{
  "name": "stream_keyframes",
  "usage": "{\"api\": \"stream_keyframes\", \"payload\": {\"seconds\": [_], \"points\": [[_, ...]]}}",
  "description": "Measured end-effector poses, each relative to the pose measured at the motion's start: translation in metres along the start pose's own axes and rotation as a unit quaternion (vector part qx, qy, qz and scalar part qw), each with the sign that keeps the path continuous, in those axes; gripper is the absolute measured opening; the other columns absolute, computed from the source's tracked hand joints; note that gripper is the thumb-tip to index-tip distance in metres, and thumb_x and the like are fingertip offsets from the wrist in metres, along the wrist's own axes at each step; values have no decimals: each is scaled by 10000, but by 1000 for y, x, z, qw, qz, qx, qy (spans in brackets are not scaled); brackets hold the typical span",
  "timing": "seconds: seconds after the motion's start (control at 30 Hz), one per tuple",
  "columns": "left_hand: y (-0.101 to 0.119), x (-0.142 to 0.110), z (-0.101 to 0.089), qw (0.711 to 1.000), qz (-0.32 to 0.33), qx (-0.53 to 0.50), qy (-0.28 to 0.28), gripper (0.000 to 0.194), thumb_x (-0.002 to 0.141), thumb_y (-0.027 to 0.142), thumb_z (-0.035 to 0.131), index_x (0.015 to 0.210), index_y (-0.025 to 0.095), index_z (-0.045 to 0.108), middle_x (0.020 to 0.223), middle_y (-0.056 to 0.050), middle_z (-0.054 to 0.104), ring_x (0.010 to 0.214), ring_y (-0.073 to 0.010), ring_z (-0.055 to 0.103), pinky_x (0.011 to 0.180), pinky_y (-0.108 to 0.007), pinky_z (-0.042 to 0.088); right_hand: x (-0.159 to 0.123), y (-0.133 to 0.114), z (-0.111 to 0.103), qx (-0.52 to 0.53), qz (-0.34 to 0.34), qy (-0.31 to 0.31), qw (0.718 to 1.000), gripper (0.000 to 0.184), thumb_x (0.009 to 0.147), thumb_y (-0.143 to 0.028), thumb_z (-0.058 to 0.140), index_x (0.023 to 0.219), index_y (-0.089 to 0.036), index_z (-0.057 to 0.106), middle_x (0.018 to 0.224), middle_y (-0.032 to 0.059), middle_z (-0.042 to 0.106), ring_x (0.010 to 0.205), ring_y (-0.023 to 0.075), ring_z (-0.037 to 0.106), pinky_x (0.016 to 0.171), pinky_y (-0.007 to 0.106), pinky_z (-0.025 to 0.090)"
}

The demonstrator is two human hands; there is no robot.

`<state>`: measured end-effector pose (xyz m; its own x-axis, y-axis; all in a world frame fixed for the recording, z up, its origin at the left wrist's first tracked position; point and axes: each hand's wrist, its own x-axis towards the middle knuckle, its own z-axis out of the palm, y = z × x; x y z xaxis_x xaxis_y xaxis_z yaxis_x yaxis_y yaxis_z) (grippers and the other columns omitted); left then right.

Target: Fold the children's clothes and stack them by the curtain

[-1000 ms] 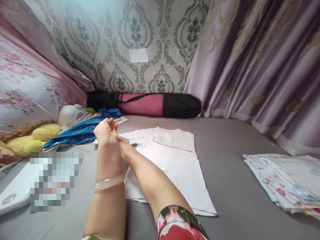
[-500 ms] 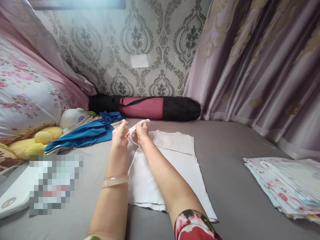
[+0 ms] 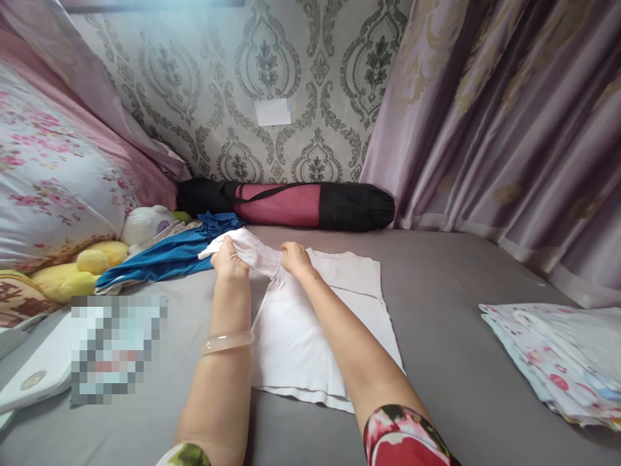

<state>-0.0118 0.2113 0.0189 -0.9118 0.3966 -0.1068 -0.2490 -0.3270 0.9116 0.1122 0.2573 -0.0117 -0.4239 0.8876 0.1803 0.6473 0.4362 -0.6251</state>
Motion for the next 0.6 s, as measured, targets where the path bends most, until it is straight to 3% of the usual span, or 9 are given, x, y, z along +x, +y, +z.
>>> {"api": "stream_keyframes", "payload": {"seconds": [0.13,0.27,0.43,0.6], "points": [[8,-5,1,986,-56,-149,51,116,794,75,515,814,189,503,926,-34,624,850,-149,647,722,-257,550,-16,9,14,-121,-51,-104,986,443,975,-248,339,1369,-154,518,1472,111,459,1370,230,387,1132,373,278],[15,-7,-1,984,-48,-166,42,142,772,36,516,795,176,511,871,-6,606,755,-116,620,704,-248,536,-23,1,24,-161,-9,-148,976,587,998,-420,222,1500,-138,332,1589,136,227,1464,311,156,1168,509,113],[20,-9,2,990,-8,-141,18,134,780,77,532,872,171,559,825,0,603,789,-131,622,709,-247,526,-20,-8,28,-193,23,-150,969,678,957,-571,238,1528,-208,276,1606,140,160,1470,339,99,1143,576,67],[12,-15,16,998,23,-51,-31,61,796,135,530,833,182,541,803,2,589,784,-122,613,699,-213,505,-17,-9,27,-177,39,-158,971,687,939,-582,314,1519,-215,297,1602,147,171,1472,333,99,1142,582,59]]}}
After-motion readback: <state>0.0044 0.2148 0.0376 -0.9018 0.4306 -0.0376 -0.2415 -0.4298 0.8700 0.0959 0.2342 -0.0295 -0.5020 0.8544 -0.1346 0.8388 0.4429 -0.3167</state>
